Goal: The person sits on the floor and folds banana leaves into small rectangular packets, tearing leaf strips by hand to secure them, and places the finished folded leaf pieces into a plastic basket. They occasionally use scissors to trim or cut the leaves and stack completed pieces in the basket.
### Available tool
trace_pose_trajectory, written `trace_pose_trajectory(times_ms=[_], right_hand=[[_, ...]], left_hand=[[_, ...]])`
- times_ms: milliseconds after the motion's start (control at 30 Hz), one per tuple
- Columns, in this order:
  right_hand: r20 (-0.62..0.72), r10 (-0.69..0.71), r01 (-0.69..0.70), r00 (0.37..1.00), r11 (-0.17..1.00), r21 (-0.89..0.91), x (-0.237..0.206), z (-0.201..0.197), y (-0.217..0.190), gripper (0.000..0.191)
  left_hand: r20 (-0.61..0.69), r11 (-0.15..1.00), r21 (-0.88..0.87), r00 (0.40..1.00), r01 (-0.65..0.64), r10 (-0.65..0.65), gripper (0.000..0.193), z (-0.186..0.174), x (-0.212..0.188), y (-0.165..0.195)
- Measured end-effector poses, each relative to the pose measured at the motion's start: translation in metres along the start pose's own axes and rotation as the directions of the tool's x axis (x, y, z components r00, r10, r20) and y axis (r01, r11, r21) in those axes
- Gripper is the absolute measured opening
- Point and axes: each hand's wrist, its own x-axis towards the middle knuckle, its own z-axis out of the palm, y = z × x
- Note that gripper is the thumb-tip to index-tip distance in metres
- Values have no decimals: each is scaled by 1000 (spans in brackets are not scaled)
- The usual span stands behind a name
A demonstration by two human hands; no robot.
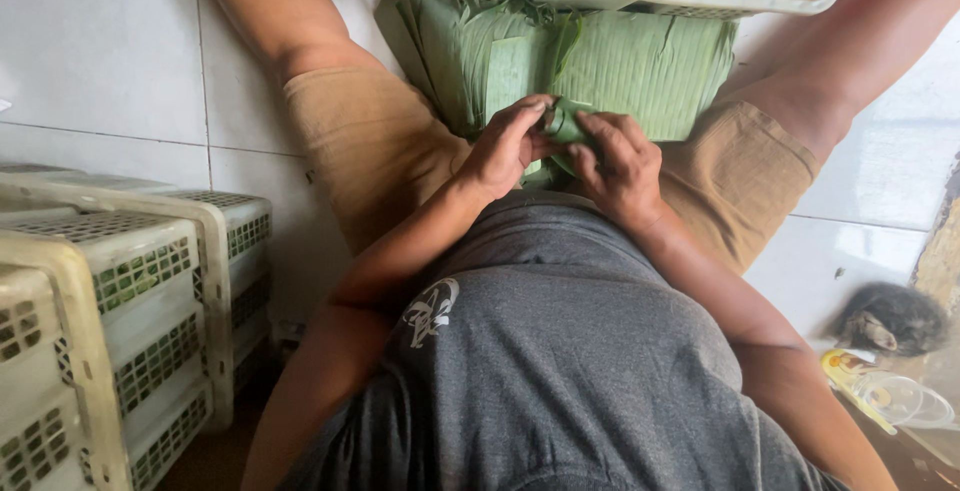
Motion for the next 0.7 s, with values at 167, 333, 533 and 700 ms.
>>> trace_pose_trajectory(times_ms=[167,333,533,700], right_hand=[[73,286,-292,955,952,94,-9,10,5,28],[358,249,-352,900,899,259,-9,8,26,38],[669,428,-696,608,692,190,-12,13,60,35],[616,472,-776,630,394,493,-25,7,91,36]], left_hand=[[109,707,677,978,-204,177,34,12,-18,5],[160,230,948,955,-220,251,27,6,-28,10],[220,-74,975,943,-208,249,28,8,-27,5],[147,-122,985,959,-120,241,24,5,8,10]])
